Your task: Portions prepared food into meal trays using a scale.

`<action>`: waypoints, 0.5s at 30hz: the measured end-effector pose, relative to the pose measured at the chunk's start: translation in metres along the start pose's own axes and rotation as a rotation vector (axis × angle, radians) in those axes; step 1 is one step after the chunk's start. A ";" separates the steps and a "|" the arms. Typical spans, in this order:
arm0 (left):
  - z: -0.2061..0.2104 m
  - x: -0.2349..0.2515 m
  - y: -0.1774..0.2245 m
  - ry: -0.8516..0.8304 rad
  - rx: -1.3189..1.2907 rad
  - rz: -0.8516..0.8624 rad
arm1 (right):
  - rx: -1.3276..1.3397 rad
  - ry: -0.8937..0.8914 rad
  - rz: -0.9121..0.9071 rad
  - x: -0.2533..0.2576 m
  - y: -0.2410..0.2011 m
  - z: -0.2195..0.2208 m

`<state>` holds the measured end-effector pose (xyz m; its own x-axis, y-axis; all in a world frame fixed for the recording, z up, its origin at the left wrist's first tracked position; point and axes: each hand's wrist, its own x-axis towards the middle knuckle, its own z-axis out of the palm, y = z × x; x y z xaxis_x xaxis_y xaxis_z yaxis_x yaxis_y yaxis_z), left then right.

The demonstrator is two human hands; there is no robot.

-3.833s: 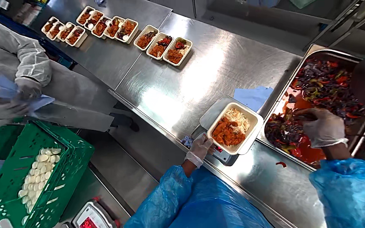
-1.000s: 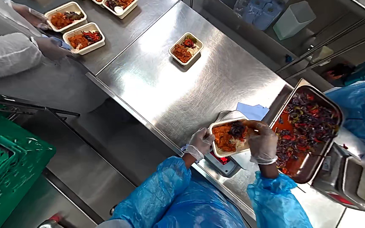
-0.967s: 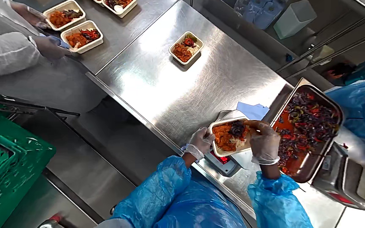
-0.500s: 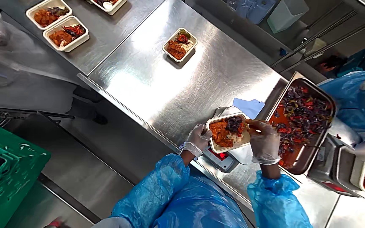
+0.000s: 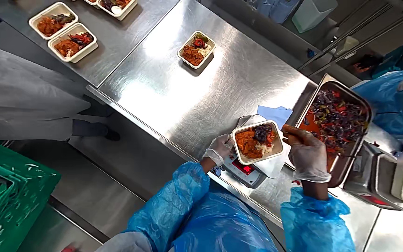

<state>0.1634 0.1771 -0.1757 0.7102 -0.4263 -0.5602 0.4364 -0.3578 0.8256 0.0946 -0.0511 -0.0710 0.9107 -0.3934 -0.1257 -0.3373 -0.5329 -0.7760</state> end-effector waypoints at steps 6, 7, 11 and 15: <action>-0.074 -0.004 -0.001 0.206 0.027 0.062 | 0.168 0.004 -0.005 -0.010 -0.011 -0.019; -0.087 -0.008 -0.002 0.267 0.025 0.070 | 0.176 0.016 -0.011 -0.009 -0.009 -0.019; -0.120 -0.019 -0.012 0.422 0.021 0.082 | 0.216 0.084 0.023 0.001 -0.001 -0.014; -0.121 -0.022 -0.022 0.458 -0.017 0.091 | 0.182 0.074 0.030 0.002 0.004 -0.009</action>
<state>0.2051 0.2951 -0.1732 0.9151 -0.0428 -0.4010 0.3676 -0.3204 0.8731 0.0928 -0.0610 -0.0686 0.8785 -0.4649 -0.1102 -0.3098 -0.3787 -0.8721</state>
